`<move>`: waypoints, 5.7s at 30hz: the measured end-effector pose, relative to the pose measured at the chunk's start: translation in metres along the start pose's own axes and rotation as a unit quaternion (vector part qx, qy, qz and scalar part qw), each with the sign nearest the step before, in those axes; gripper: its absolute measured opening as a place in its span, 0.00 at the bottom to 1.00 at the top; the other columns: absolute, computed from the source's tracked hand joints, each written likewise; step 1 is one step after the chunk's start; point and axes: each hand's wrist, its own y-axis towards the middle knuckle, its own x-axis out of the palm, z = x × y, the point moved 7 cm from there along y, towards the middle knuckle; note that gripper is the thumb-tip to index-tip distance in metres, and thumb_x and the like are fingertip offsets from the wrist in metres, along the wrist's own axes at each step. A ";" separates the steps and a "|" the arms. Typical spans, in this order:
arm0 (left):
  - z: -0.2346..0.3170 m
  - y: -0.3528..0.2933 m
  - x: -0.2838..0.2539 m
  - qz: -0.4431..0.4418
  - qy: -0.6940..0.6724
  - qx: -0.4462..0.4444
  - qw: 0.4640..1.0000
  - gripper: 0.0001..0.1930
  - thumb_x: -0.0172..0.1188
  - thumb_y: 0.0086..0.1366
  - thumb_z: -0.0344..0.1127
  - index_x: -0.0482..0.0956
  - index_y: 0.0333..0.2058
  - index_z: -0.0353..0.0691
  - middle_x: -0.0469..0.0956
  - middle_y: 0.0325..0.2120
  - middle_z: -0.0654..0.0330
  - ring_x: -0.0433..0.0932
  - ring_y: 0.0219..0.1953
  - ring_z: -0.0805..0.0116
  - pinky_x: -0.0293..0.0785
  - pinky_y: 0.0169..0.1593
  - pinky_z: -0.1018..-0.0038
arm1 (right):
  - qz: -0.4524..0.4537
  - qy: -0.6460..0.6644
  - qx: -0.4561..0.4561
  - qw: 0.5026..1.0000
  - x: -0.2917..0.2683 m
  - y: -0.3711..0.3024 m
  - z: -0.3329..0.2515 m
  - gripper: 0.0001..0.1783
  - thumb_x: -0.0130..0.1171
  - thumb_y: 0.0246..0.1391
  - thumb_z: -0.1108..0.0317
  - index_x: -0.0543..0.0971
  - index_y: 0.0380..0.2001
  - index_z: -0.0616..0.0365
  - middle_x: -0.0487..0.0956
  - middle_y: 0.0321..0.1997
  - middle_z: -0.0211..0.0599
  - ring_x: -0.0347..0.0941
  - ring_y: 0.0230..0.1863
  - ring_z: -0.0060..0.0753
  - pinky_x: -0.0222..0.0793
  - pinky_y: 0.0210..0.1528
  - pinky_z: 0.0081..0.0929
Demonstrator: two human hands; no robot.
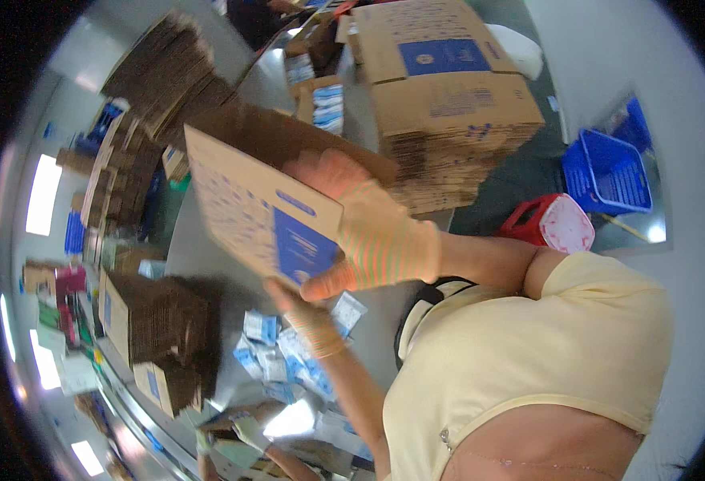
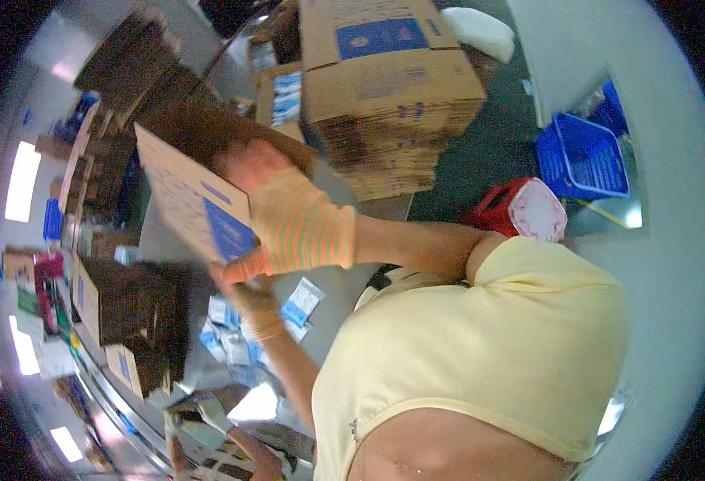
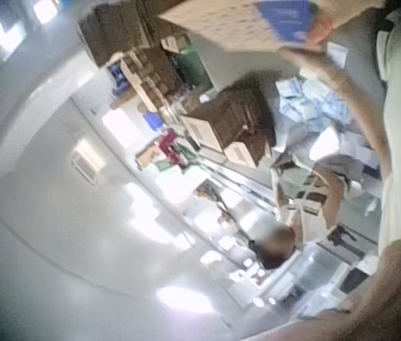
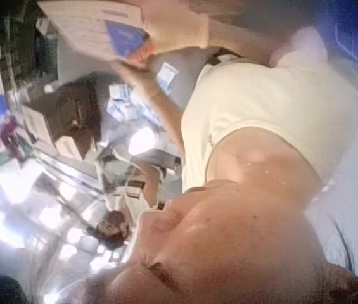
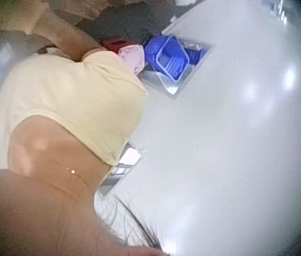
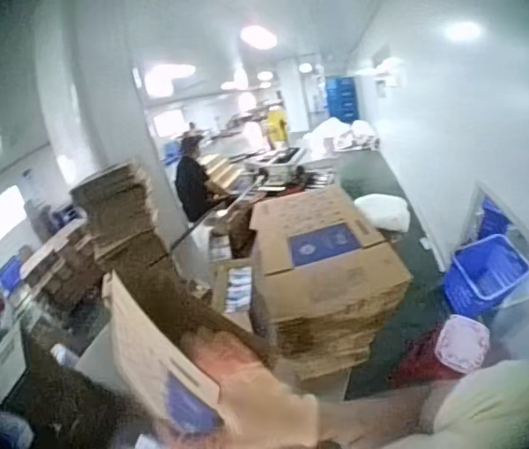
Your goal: The person repeatedly picks up small white packets from a table and places them into a cardboard box. The camera shakes violently throughout the process, making the view unstable. The person also handles the cardboard box, opening and closing it as they pack.
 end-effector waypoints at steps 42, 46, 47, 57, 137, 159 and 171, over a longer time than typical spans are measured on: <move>-0.091 -0.016 -0.133 0.074 0.143 0.114 0.980 0.19 0.67 0.56 0.41 0.75 0.39 0.34 0.77 0.34 0.61 0.77 0.33 0.63 0.76 0.40 0.66 | -0.211 0.077 -0.202 0.953 0.116 -0.146 0.129 0.44 0.71 0.37 0.52 0.64 0.58 0.53 0.65 0.62 0.42 0.59 0.64 0.43 0.57 0.63 0.44; -0.232 -0.022 -0.122 -0.018 -0.184 -0.208 0.961 0.31 0.57 0.63 0.53 0.66 0.52 0.30 0.74 0.45 0.56 0.74 0.46 0.57 0.71 0.53 0.59 | -0.433 -0.038 -0.325 0.840 0.160 -0.161 0.110 0.23 0.65 0.39 0.54 0.77 0.42 0.46 0.76 0.44 0.39 0.71 0.50 0.44 0.67 0.49 0.45; -0.259 -0.029 -0.126 -0.028 -0.207 -0.200 0.957 0.32 0.56 0.64 0.54 0.65 0.53 0.31 0.73 0.47 0.56 0.72 0.48 0.56 0.69 0.55 0.58 | -0.543 -0.099 -0.315 0.772 0.183 -0.182 0.120 0.13 0.62 0.40 0.57 0.80 0.33 0.45 0.78 0.34 0.38 0.75 0.42 0.45 0.71 0.42 0.44; -0.125 -0.035 -0.115 0.215 0.489 0.041 0.845 0.15 0.50 0.67 0.40 0.73 0.38 0.31 0.77 0.35 0.45 0.78 0.37 0.48 0.72 0.40 0.60 | -0.578 -0.069 -0.036 0.812 0.262 -0.210 0.099 0.14 0.56 0.48 0.57 0.81 0.32 0.53 0.78 0.31 0.49 0.77 0.31 0.53 0.73 0.32 0.45; -0.075 -0.060 -0.239 0.249 0.749 -0.015 0.614 0.37 0.71 0.44 0.48 0.69 0.53 0.44 0.76 0.45 0.55 0.72 0.47 0.52 0.68 0.49 0.55 | -0.505 -0.164 -0.318 0.785 0.252 -0.172 0.088 0.05 0.57 0.45 0.65 0.79 0.26 0.51 0.77 0.21 0.30 0.76 0.34 0.36 0.72 0.28 0.36; -0.121 0.018 -0.118 -0.018 0.432 0.130 0.892 0.38 0.77 0.33 0.40 0.74 0.47 0.38 0.76 0.41 0.57 0.74 0.44 0.59 0.66 0.50 0.64 | -0.520 -0.055 -0.167 0.836 0.290 -0.175 0.083 0.13 0.55 0.44 0.61 0.80 0.25 0.60 0.81 0.30 0.48 0.78 0.32 0.51 0.73 0.36 0.40; -0.097 0.017 -0.111 -0.240 0.501 0.004 0.831 0.43 0.68 0.47 0.35 0.59 0.62 0.37 0.73 0.50 0.50 0.72 0.51 0.56 0.66 0.54 0.63 | -0.592 -0.091 -0.092 0.795 0.320 -0.192 0.099 0.16 0.56 0.47 0.57 0.81 0.34 0.55 0.81 0.33 0.44 0.79 0.36 0.47 0.74 0.37 0.40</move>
